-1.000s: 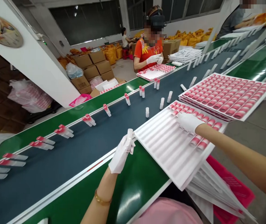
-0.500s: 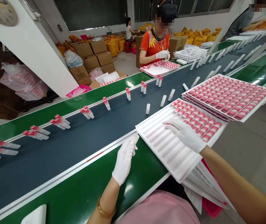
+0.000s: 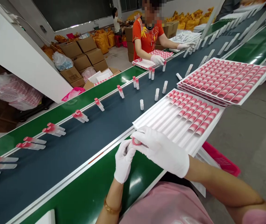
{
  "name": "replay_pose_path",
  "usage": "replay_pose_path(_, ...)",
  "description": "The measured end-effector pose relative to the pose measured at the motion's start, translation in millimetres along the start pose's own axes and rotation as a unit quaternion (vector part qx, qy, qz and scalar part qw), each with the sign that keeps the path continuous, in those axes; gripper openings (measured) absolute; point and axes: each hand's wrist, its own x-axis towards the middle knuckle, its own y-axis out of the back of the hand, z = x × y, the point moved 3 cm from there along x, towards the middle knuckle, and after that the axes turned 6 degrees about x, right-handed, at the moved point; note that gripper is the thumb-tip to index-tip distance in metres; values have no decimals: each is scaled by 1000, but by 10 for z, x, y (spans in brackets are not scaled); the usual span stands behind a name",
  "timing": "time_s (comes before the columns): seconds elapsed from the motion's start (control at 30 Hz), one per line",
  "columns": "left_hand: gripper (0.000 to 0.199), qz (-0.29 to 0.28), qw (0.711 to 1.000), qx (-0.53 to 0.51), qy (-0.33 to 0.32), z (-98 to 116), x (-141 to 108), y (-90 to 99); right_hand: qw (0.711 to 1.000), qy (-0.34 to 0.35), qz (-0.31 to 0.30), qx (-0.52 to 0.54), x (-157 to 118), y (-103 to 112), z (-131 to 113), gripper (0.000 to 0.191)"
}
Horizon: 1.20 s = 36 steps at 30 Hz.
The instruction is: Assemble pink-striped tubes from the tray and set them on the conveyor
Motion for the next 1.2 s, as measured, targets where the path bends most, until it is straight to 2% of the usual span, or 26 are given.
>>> replay_pose_path(0.07, 29, 5, 1000, -12, 1, -29, -3, 9, 1000, 4, 7, -4, 1, -4, -6, 25)
replay_pose_path(0.2, 25, 15, 1000, -13, -8, -19, -7, -8, 998, 8, 61, -1, -16, 23, -15, 21)
replay_pose_path(0.37, 24, 25, 1000, -6, -18, -1, -36, -13, 997, -21, 71, 7, -17, 39, -19, 22)
replay_pose_path(0.63, 27, 45, 999, -3, -15, -39, -94, 21, 990, -73, 112, -51, -82, -49, 20, 23)
replay_pose_path(0.7, 29, 30, 999, -17, -7, -34, -96, 17, 991, -78, 97, -44, -85, -35, 36, 18)
replay_pose_path(0.8, 29, 9, 999, -31, 12, -19, -100, 3, 998, -52, 18, 33, -54, -8, 40, 11)
replay_pose_path(0.87, 25, 10, 999, -31, 16, -3, -106, -10, 996, -48, -13, 72, -33, 3, 42, 13)
replay_pose_path(0.97, 23, 8, 999, -36, 15, 35, -109, -44, 995, -59, 12, 75, -20, 5, 52, 21)
replay_pose_path(1.07, 28, 3, 999, -31, 32, 106, -87, -61, 994, -67, 43, 78, -27, -6, 72, 21)
replay_pose_path(1.13, 39, -32, 998, 2, 53, 167, -76, -65, 992, -90, 45, 80, -35, -20, 120, 15)
replay_pose_path(1.2, 38, -85, 991, 79, 70, 221, -89, -67, 989, -118, 34, 82, -39, -59, 201, 9)
